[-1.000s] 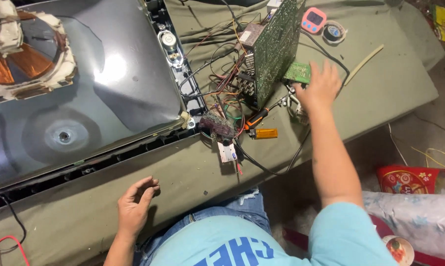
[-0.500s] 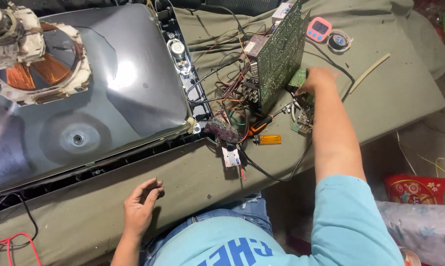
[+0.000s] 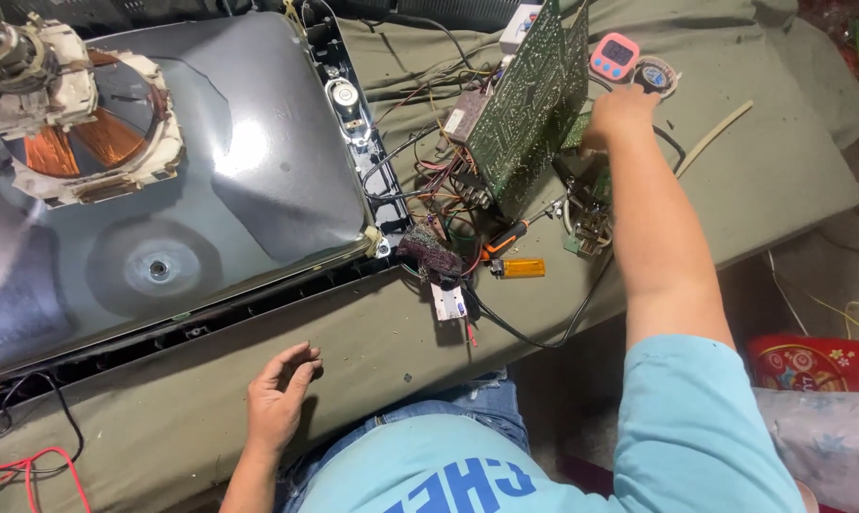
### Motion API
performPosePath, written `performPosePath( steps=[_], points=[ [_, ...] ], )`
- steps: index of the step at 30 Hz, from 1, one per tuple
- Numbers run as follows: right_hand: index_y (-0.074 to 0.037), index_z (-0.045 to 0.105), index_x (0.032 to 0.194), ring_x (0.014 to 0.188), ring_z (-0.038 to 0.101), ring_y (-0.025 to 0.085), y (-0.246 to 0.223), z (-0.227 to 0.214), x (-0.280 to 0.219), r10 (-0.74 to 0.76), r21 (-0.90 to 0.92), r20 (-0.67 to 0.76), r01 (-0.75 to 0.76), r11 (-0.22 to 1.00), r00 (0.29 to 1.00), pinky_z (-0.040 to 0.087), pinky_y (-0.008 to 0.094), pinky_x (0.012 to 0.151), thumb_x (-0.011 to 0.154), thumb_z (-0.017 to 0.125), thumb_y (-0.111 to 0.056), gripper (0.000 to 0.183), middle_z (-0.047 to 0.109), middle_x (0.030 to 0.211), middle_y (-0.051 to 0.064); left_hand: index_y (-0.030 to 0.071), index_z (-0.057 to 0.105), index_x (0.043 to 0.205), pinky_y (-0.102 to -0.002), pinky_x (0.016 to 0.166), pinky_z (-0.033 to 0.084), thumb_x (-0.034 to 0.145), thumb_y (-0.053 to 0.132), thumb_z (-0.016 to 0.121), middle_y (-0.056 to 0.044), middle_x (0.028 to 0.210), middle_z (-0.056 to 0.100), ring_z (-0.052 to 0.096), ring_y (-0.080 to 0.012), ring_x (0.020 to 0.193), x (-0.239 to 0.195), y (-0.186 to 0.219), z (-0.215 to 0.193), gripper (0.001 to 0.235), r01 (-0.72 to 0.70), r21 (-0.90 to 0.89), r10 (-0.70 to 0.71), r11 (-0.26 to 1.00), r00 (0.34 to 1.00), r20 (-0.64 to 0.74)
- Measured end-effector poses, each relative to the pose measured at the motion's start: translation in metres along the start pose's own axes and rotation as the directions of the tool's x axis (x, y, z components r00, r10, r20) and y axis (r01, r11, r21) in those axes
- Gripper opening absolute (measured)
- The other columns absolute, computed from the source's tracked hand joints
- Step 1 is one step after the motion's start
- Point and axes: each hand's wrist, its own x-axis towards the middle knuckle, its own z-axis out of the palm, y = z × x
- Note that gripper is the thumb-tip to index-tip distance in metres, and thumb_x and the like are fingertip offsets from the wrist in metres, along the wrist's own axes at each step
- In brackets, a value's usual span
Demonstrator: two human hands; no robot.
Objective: The person handles a green circuit board, moving it around a cluttered workbench before placing it down. They then use a multimeter with red and black probes to test various points on the circuit board, holding the probes against the board's surface for an extended period.
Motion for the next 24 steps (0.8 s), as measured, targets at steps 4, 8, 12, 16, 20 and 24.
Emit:
performPosePath(
  steps=[4,8,12,16,20,24],
  points=[
    [-0.008,0.070,0.134,0.130,0.054,0.038,-0.011,-0.015,-0.003,0.025,-0.065,0.003,-0.025,0.998,1.000,0.039,0.061,0.111,0.077,0.089,-0.054,0.076,0.064,0.138,0.020,0.001,0.070,0.128,-0.038,0.095,0.065,0.095,0.010,0.067,-0.017,0.117,0.079,0.077,-0.0247,0.104,0.001,-0.004,-0.001,0.034,-0.018,0.013,0.018,1.000,1.000,0.004],
    [-0.015,0.071,0.134,0.132,0.055,0.037,-0.019,-0.026,-0.009,0.041,-0.204,0.004,-0.039,0.978,0.999,0.040,0.057,0.109,0.079,0.082,-0.060,0.072,0.069,0.135,0.016,0.000,0.069,0.128,-0.039,0.095,0.066,0.096,0.009,0.067,-0.016,0.116,0.078,0.077,-0.0250,0.102,-0.001,-0.007,-0.001,0.034,-0.049,-0.023,0.049,0.999,0.999,0.004],
    [-0.012,0.061,0.147,0.149,0.039,0.047,-0.027,-0.029,-0.011,0.057,-0.264,-0.015,-0.059,0.963,0.998,0.036,0.063,0.113,0.078,0.080,-0.063,0.087,0.054,0.156,0.023,0.002,0.071,0.128,-0.037,0.095,0.064,0.096,0.012,0.067,-0.014,0.116,0.078,0.076,-0.0228,0.102,0.000,0.002,0.005,0.033,0.009,0.007,-0.008,1.000,0.999,-0.039],
    [-0.021,0.076,0.124,0.124,0.058,0.034,-0.037,-0.027,-0.007,0.067,-0.298,-0.085,-0.090,0.950,0.994,0.043,0.052,0.099,0.074,0.081,-0.061,0.064,0.075,0.124,0.007,0.016,0.078,0.118,-0.034,0.096,0.056,0.090,0.030,0.073,-0.002,0.116,0.078,0.074,-0.0184,0.106,0.021,0.049,0.040,0.032,-0.341,0.579,0.348,0.741,0.932,0.104],
    [-0.017,0.071,0.133,0.130,0.055,0.036,-0.037,-0.034,-0.023,0.073,-0.267,-0.084,-0.093,0.959,0.994,0.041,0.058,0.106,0.083,0.075,-0.058,0.065,0.070,0.136,0.012,0.003,0.072,0.123,-0.045,0.102,0.056,0.096,0.022,0.075,-0.019,0.127,0.070,0.070,-0.0356,0.114,0.063,0.169,0.093,0.032,-0.846,0.485,0.819,0.223,0.432,0.377],
    [-0.014,0.067,0.139,0.140,0.047,0.045,-0.034,-0.032,-0.029,0.085,-0.221,-0.049,-0.094,0.971,0.995,0.039,0.064,0.110,0.087,0.072,-0.059,0.068,0.061,0.145,0.019,0.006,0.059,0.145,-0.056,0.113,0.048,0.102,0.036,0.072,-0.022,0.153,0.054,0.056,-0.0420,0.137,0.119,0.216,0.154,0.054,-0.820,0.524,0.795,0.231,0.469,0.384]
  ],
)
